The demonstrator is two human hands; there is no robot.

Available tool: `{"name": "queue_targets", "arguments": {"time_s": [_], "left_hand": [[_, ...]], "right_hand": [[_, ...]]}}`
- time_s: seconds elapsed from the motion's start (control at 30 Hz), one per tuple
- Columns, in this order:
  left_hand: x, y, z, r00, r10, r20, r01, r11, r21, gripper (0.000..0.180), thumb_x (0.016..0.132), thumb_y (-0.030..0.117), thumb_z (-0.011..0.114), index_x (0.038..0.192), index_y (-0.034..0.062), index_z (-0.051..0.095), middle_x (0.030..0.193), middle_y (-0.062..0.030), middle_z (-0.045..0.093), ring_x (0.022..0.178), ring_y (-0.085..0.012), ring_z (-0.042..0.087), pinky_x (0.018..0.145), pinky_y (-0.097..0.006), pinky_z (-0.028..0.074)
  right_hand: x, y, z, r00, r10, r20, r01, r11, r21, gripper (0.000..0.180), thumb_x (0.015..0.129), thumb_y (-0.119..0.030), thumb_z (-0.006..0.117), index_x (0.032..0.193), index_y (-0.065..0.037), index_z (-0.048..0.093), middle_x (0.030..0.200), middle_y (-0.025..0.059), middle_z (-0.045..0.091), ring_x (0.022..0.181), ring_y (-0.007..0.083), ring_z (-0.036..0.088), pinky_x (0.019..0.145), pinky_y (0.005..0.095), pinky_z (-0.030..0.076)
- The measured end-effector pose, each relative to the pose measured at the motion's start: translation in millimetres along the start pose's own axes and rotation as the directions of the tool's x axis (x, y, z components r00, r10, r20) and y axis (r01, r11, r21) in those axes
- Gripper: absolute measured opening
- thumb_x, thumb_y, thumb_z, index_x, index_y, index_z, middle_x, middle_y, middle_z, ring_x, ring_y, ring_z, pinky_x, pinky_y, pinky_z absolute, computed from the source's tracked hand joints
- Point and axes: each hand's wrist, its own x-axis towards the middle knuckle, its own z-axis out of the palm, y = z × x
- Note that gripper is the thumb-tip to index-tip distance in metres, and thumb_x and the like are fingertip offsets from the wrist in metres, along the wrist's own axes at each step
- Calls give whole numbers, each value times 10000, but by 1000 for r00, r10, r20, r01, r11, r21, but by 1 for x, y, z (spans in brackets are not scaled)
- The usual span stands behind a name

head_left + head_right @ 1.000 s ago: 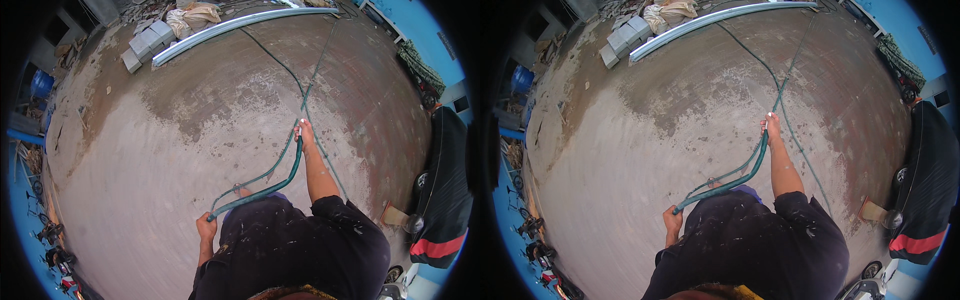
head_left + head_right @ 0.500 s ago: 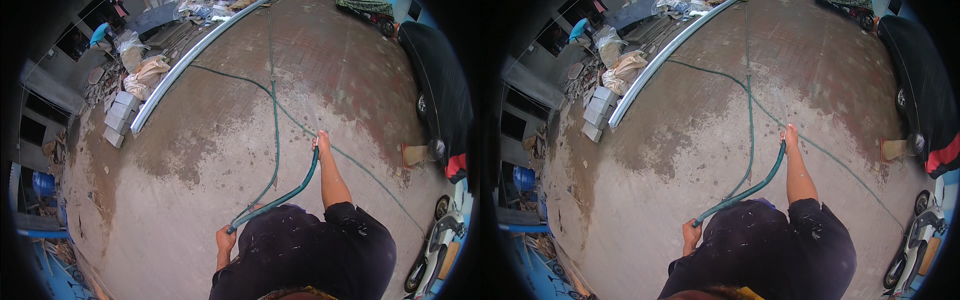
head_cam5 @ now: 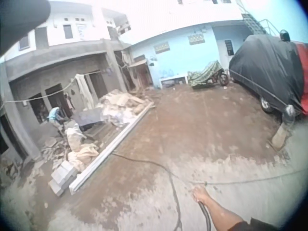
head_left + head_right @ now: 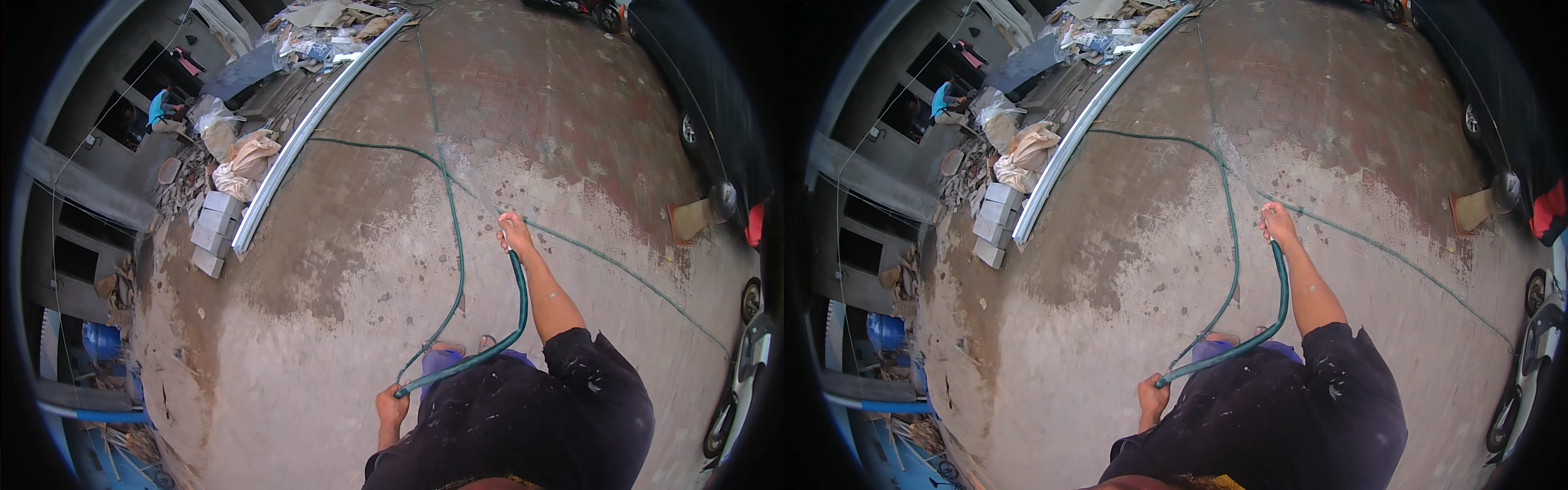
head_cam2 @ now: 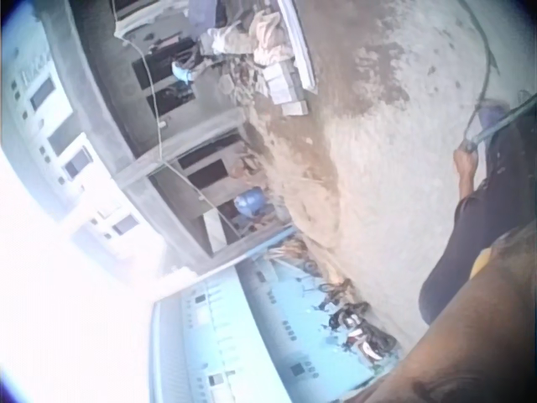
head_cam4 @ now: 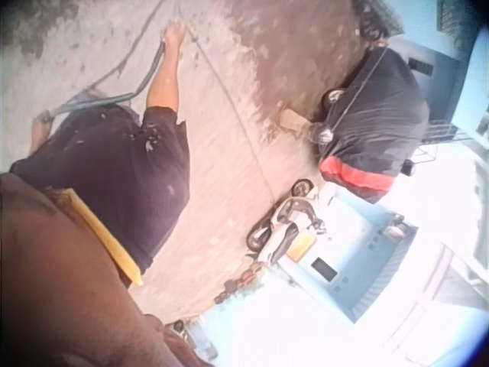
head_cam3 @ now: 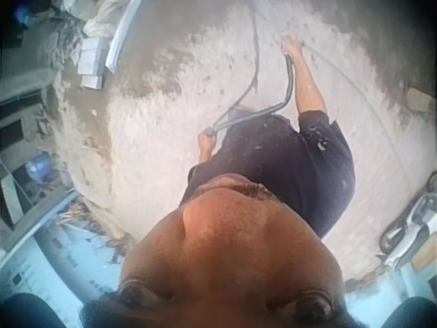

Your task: The person picks up a green garden hose and sprays water across a cluttered tiled floor, moving around debris and parked vehicles. The person continues to hose down different sections of the floor, rinsing away dust and dirt.

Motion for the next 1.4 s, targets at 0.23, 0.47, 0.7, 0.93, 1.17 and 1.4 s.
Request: {"name": "queue_targets", "arguments": {"time_s": [0.23,0.47,0.7,0.93,1.17,1.4], "left_hand": [[-15,17,5,998,48,38,-50,998,34,460,894,364,720,617,26,578,523,-201,507,484,-402,471,504,-440,398],[-11,15,7,975,172,143,-173,985,-6,452,916,314,698,625,-5,561,486,-164,433,465,-205,352,480,-398,357],[2,1,8,918,321,232,-336,942,24,311,869,216,675,668,-7,595,519,-186,487,471,-277,418,509,-406,391],[-29,-35,-10,925,290,247,-306,952,29,236,828,164,679,695,-15,602,542,-151,527,493,-219,464,529,-403,404],[-75,-103,-5,903,294,312,-303,953,-20,246,821,135,680,665,-19,571,538,-138,506,506,-179,436,517,-398,383],[-97,-107,3,762,430,485,-453,888,-75,295,850,183,695,665,-12,573,520,-134,476,499,-184,397,510,-399,376]], "right_hand": [[-39,40,-71,986,44,-160,-37,998,44,200,988,-247,554,1154,-142,515,690,37,579,460,114,498,389,292,400],[-106,104,-157,873,107,-476,-4,977,212,208,978,-233,566,1146,-124,511,698,54,587,468,121,508,390,297,405],[-205,144,-215,585,180,-791,108,949,296,205,963,-199,558,1135,-103,505,691,71,588,467,138,515,391,306,414],[-307,198,-217,245,282,-928,231,912,338,179,947,-191,572,1081,-98,499,665,86,578,466,159,541,387,320,434],[-409,222,-207,151,285,-947,298,900,319,181,952,-199,574,1085,-104,496,645,69,567,450,144,517,377,310,414],[-507,224,-229,209,182,-961,313,918,242,220,988,-249,579,1145,-119,496,637,25,556,440,107,484,362,276,376]]}}
